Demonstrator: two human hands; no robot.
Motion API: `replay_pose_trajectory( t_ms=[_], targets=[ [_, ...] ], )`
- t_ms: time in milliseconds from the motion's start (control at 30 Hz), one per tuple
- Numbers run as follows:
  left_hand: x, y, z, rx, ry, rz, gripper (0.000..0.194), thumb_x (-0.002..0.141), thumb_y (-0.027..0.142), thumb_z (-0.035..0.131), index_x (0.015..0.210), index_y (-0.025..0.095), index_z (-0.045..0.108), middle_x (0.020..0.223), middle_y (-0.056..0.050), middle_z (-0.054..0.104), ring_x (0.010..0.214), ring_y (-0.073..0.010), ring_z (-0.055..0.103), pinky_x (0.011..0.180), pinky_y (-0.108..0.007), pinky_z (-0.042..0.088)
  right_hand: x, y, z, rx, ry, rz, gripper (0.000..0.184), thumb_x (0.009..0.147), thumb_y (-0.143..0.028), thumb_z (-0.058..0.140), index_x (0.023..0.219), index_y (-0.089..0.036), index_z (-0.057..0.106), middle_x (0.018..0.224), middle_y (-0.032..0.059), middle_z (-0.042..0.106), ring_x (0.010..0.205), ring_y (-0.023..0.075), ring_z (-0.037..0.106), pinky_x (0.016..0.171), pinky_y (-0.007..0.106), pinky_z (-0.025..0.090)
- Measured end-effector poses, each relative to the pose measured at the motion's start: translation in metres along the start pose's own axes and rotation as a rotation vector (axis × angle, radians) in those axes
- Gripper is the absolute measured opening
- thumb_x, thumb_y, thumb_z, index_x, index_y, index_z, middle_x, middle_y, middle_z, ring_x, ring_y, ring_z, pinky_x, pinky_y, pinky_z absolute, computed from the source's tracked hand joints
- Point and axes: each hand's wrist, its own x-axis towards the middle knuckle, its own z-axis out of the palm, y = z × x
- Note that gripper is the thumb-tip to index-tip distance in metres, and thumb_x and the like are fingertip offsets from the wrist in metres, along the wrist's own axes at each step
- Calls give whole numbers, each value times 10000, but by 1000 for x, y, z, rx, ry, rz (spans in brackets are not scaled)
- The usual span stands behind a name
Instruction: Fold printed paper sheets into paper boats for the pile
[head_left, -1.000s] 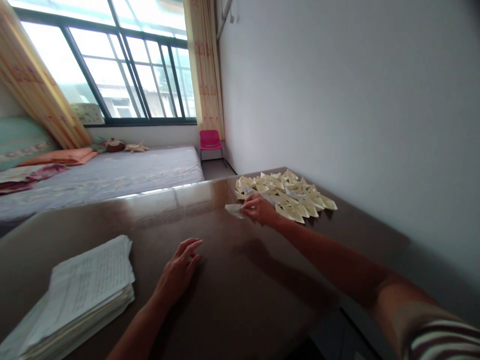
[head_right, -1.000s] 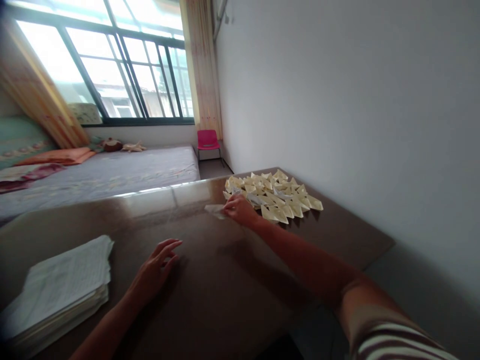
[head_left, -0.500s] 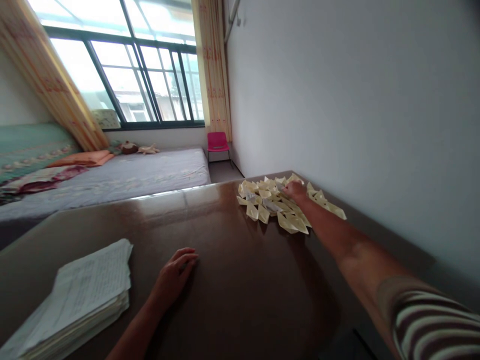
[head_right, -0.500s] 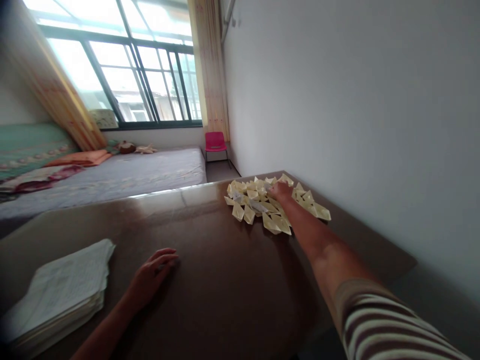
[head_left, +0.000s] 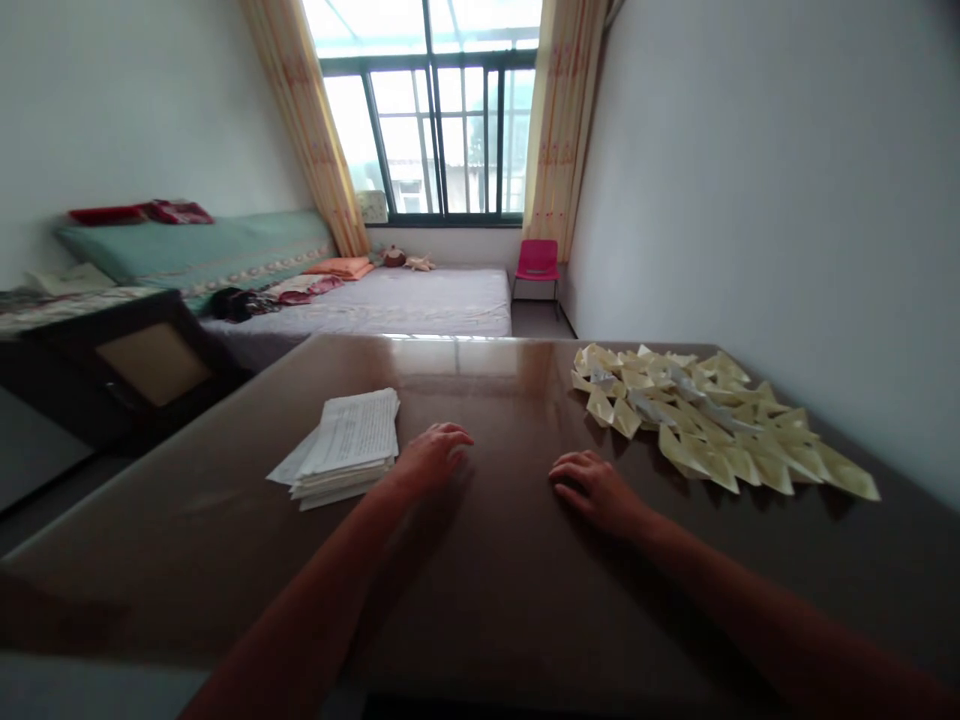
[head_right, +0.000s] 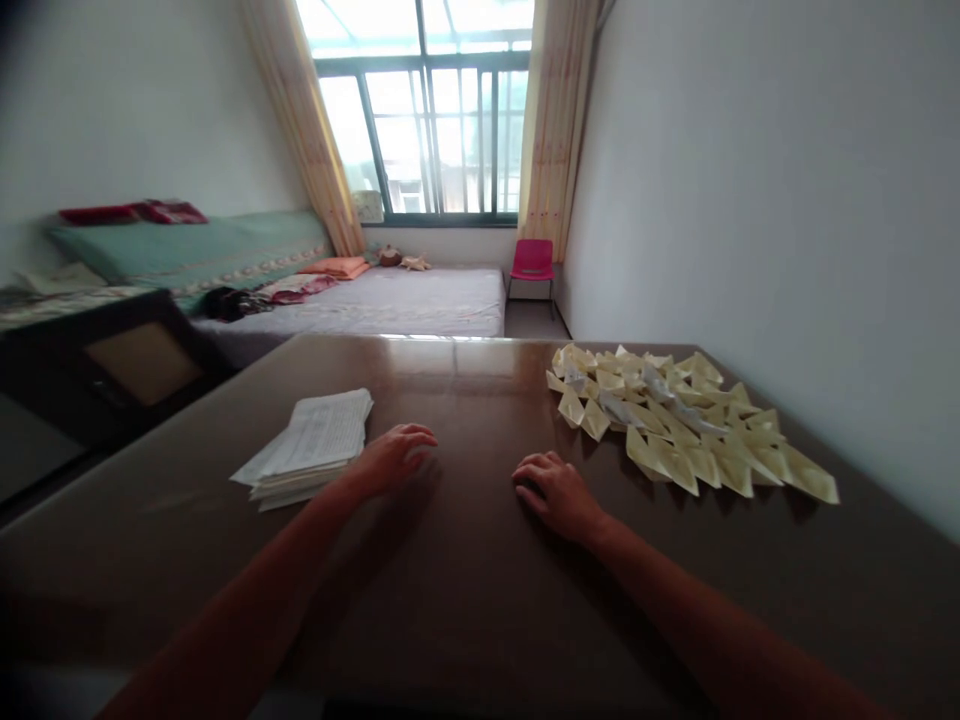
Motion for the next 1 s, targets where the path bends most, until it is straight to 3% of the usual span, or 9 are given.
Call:
replay_pose_trajectory(
  t_ms=[133, 200, 267, 400, 633, 833, 1000],
  targets=[
    [-20, -44, -60, 181, -67, -195, 392, 794, 273, 590, 1182, 241, 630, 1324, -76, 566, 1214, -250, 511, 1055, -384, 362, -5, 5, 6, 86, 38, 30, 205, 894, -275, 526, 1000, -253, 699, 1072, 62, 667, 993, 211, 589, 891, 386, 472],
    [-33, -70, -80, 225, -183, -310, 497, 762, 338, 620, 1240, 205, 593, 1372, -103, 527, 1263, -283, 467, 1073, -392, 330, -3, 8, 6, 101, 60, 44, 206, 895, -277, 519, 977, -255, 706, 1057, 62, 672, 991, 216, 594, 894, 391, 470],
    [-43, -90, -91, 221, -241, -367, 560, 714, 383, 654, 1231, 174, 603, 1290, -133, 594, 1192, -310, 527, 1028, -397, 375, -3, 9, 7, 87, 79, 50, 208, 893, -278, 514, 961, -259, 709, 1045, 59, 676, 987, 222, 599, 895, 399, 470],
    [-51, -102, -95, 204, -326, -369, 598, 698, 468, 632, 1213, 164, 624, 1167, -138, 664, 1075, -327, 593, 932, -391, 438, -5, 7, 10, 55, 93, 45, 211, 887, -278, 511, 966, -272, 706, 1051, 55, 677, 985, 232, 600, 897, 410, 472],
    [-47, -103, -104, 182, -392, -299, 382, 709, 421, 600, 1009, 218, 722, 980, -56, 724, 917, -249, 638, 843, -293, 452, -6, 11, 12, 46, 87, 45, 216, 891, -307, 507, 978, -277, 703, 1059, 55, 676, 1002, 235, 603, 907, 414, 475],
    [-56, -115, -108, 122, -358, -300, 311, 750, 431, 570, 917, 234, 744, 1029, -23, 724, 951, -224, 635, 869, -261, 436, -6, 15, 13, 87, 70, 72, 225, 885, -327, 511, 980, -272, 708, 1070, 71, 672, 1023, 248, 600, 922, 432, 476],
    [-64, -109, -106, 131, -296, -300, 357, 804, 441, 501, 969, 231, 738, 1004, -33, 730, 916, -220, 641, 850, -263, 442, -6, 15, 14, 93, 68, 105, 227, 882, -342, 516, 961, -266, 715, 1070, 80, 673, 1033, 253, 595, 935, 441, 465]
  ],
)
